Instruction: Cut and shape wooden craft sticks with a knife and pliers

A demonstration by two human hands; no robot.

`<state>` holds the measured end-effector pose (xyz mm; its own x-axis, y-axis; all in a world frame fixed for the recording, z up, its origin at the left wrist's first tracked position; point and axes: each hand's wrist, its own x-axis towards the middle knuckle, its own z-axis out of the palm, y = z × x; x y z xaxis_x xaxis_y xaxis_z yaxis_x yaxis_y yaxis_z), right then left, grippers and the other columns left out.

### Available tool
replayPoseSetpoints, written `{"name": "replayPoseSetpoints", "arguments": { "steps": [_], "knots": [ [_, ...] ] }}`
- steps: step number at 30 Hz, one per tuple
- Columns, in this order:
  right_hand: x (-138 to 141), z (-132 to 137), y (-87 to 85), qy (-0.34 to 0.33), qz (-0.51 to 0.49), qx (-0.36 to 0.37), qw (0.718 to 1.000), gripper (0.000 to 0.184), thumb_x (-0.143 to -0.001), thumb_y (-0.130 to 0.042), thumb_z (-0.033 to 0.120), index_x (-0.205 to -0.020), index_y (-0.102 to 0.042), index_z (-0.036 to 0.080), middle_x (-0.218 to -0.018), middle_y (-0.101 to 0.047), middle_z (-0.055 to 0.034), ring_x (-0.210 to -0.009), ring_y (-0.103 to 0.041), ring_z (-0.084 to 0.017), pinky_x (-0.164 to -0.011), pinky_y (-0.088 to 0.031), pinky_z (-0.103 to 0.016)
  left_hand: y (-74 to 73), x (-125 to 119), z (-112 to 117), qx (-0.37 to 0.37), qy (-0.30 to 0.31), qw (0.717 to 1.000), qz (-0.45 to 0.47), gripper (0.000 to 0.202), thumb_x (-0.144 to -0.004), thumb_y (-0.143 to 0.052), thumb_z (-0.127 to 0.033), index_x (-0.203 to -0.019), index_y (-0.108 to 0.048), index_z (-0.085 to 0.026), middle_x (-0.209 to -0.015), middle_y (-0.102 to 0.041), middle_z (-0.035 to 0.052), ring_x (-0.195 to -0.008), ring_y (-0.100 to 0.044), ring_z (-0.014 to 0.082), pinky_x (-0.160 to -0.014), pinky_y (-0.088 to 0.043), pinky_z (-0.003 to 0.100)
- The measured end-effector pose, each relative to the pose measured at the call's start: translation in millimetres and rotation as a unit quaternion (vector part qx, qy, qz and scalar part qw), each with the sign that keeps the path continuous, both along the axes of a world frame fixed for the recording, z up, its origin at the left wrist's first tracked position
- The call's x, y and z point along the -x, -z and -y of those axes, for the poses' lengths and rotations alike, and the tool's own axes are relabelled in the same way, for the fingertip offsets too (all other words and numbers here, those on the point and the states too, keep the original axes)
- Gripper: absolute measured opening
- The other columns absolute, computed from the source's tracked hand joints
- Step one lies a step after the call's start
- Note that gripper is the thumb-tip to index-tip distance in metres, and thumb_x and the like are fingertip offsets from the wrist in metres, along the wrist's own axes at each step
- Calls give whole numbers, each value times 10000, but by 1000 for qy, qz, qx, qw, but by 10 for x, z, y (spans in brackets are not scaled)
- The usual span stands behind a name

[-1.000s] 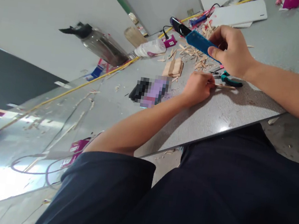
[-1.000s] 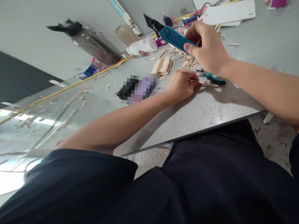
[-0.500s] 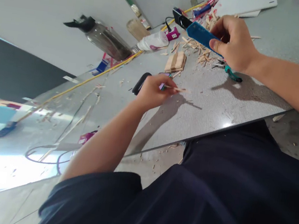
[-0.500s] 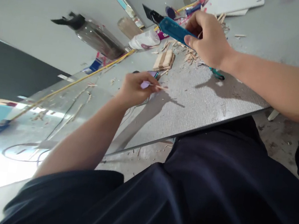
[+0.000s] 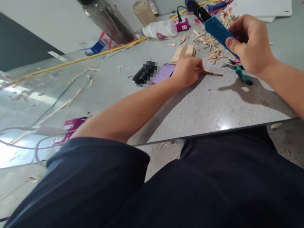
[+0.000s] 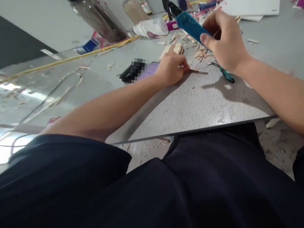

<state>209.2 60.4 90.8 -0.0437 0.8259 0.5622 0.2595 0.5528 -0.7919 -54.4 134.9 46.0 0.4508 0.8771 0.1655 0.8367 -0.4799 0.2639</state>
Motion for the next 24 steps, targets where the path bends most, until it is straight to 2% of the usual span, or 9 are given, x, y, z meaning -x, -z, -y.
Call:
{"name": "replayPoseSetpoints", "arguments": {
  "steps": [4,6,9,12,15,17,19,21,24],
  "knots": [
    [-12,-59,17,37,-5,8,999,279,-907,-738,-29,-908,-623,225,-911,-670,12,-832,-533,-155,-841,-436,-332,-62,-149,-85,-30,-57,998,-3,76,-1026,-769,-117,-1038,-816,-174,-1194,-778,106,-1274,-701,305,-1172,-507,458],
    [0,-73,15,48,-4,13,999,331,-906,-724,-90,-891,-606,219,-881,-634,33,-817,-508,-141,-819,-426,-319,-132,-77,30,4,-55,998,10,69,-1001,-786,-103,-1043,-818,-147,-1071,-774,75,-1111,-683,238,-1069,-506,415],
    [18,-60,-1,40,13,31,999,350,-931,-769,-72,-882,-596,229,-872,-599,49,-816,-486,-137,-821,-449,-313,-229,148,285,57,-12,998,0,54,-981,-828,-194,-1004,-817,-146,-922,-756,16,-912,-614,162,-903,-486,344],
    [26,-27,8,29,45,42,998,330,-977,-801,-1,-900,-593,244,-878,-583,52,-809,-466,-142,-830,-474,-322,-254,374,495,93,-12,995,-15,118,-886,-903,-259,-892,-813,-183,-778,-705,4,-776,-589,175,-799,-455,353],
    [24,-38,103,19,70,35,997,316,-973,-877,108,-915,-605,258,-896,-630,46,-825,-494,-159,-852,-509,-349,-229,524,561,98,-43,994,34,101,-867,-880,-269,-869,-813,-194,-736,-702,12,-723,-598,183,-750,-435,351],
    [9,-92,219,11,93,34,995,303,-991,-921,307,-943,-623,285,-918,-680,24,-849,-549,-197,-841,-528,-398,-223,584,537,104,-65,989,87,62,-898,-828,-252,-879,-808,-197,-724,-726,21,-685,-614,178,-716,-448,337],
    [-24,-169,352,8,106,43,993,355,-1047,-866,532,-975,-607,299,-905,-695,9,-874,-584,-212,-834,-521,-414,-239,620,507,106,-72,983,134,74,-948,-778,-249,-890,-788,-204,-722,-741,25,-646,-629,164,-686,-468,319],
    [-68,-239,464,-39,98,65,992,395,-1094,-778,651,-1083,-569,316,-905,-712,23,-855,-604,-197,-789,-516,-399,-264,632,523,113,-40,978,171,147,-1012,-720,-261,-878,-750,-209,-741,-759,31,-627,-645,148,-672,-494,303],
    [-120,-273,535,-91,57,118,987,415,-1120,-744,621,-1228,-470,328,-823,-699,83,-675,-563,-161,-698,-479,-373,-296,591,685,154,55,970,183,206,-1055,-635,-260,-858,-681,-220,-684,-730,13,-577,-640,135,-643,-501,284]
  ]
}}
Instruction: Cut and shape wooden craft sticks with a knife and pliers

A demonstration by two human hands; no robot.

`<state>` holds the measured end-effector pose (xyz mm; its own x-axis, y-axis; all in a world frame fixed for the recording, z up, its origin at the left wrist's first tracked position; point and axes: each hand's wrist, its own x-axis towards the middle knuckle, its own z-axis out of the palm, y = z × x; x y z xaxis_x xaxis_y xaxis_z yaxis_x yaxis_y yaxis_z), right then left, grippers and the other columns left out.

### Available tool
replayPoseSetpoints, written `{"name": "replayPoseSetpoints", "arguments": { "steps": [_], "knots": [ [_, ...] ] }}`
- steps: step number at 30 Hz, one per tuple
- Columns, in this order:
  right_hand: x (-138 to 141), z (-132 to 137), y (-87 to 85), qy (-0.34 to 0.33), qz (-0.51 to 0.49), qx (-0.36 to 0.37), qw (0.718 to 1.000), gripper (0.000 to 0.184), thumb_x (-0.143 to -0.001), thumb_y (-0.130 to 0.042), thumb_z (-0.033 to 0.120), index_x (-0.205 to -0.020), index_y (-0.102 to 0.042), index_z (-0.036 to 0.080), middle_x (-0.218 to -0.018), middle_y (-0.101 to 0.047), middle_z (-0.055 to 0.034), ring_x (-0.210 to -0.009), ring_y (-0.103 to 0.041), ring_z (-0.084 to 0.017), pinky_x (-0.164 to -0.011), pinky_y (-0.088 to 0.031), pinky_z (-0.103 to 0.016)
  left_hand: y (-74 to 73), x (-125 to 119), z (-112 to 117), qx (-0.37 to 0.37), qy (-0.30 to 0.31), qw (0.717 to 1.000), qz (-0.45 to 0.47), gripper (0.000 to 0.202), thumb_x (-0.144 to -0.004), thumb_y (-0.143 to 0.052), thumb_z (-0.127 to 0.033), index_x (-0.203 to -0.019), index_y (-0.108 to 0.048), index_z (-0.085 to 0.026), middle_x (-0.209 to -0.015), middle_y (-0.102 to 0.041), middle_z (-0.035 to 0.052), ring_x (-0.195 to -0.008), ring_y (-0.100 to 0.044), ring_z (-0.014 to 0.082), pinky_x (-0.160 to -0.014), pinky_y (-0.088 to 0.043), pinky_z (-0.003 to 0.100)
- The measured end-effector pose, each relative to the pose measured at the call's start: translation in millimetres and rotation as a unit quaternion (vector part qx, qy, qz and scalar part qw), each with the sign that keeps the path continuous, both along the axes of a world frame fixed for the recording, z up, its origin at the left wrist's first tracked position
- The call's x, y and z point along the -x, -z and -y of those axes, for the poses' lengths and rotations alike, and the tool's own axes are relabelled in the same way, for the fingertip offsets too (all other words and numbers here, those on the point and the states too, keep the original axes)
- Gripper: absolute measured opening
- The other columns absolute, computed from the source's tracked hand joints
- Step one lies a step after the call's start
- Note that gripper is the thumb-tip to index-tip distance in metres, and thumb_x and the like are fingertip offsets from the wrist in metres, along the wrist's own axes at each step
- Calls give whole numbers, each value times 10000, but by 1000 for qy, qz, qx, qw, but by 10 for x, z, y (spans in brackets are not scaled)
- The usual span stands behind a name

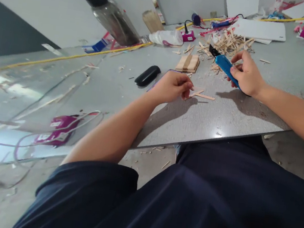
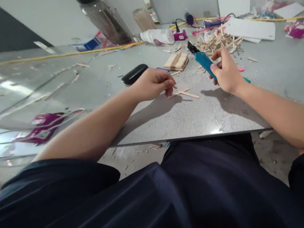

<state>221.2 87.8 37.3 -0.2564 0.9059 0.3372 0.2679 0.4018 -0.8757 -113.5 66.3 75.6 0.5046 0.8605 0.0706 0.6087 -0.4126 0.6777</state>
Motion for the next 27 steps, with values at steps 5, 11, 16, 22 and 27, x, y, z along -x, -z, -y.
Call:
{"name": "replayPoseSetpoints", "arguments": {
  "steps": [5,11,16,22,27],
  "knots": [
    [9,126,-81,-17,-49,39,998,567,-1084,-744,779,-1221,-413,340,-731,-583,147,-559,-409,-110,-603,-368,-339,-46,-212,437,5,203,977,-59,238,-1095,-602,-369,-905,-653,-235,-632,-695,-39,-571,-613,132,-665,-465,275],
    [60,312,-149,-50,-5,58,997,637,-994,-813,706,-1369,-419,374,-747,-607,130,-582,-416,-139,-559,-337,-355,-31,-333,556,-59,266,958,-90,209,-1047,-569,-188,-1077,-775,-215,-763,-731,-26,-698,-645,138,-786,-468,279],
    [151,474,-266,-50,-52,134,988,609,-949,-841,651,-1391,-503,405,-880,-721,84,-628,-611,-172,-572,-444,-374,29,-319,475,-57,281,956,-57,240,-1039,-608,-217,-1100,-839,-219,-914,-829,12,-823,-721,153,-833,-506,281],
    [136,593,-465,-97,-130,216,963,415,-899,-745,593,-1195,-599,342,-957,-837,-26,-884,-837,-324,-774,-650,-472,27,-295,390,-50,228,971,-40,245,-1001,-646,-199,-1118,-861,-207,-1101,-877,61,-973,-770,178,-917,-551,301],
    [23,627,-700,-164,-141,216,952,441,-811,-802,563,-1167,-711,319,-1192,-870,-79,-1327,-802,-415,-1049,-693,-603,46,-271,347,-50,237,970,-28,204,-1013,-757,-340,-1127,-868,-212,-1062,-841,55,-854,-701,150,-837,-520,288]
  ]
}}
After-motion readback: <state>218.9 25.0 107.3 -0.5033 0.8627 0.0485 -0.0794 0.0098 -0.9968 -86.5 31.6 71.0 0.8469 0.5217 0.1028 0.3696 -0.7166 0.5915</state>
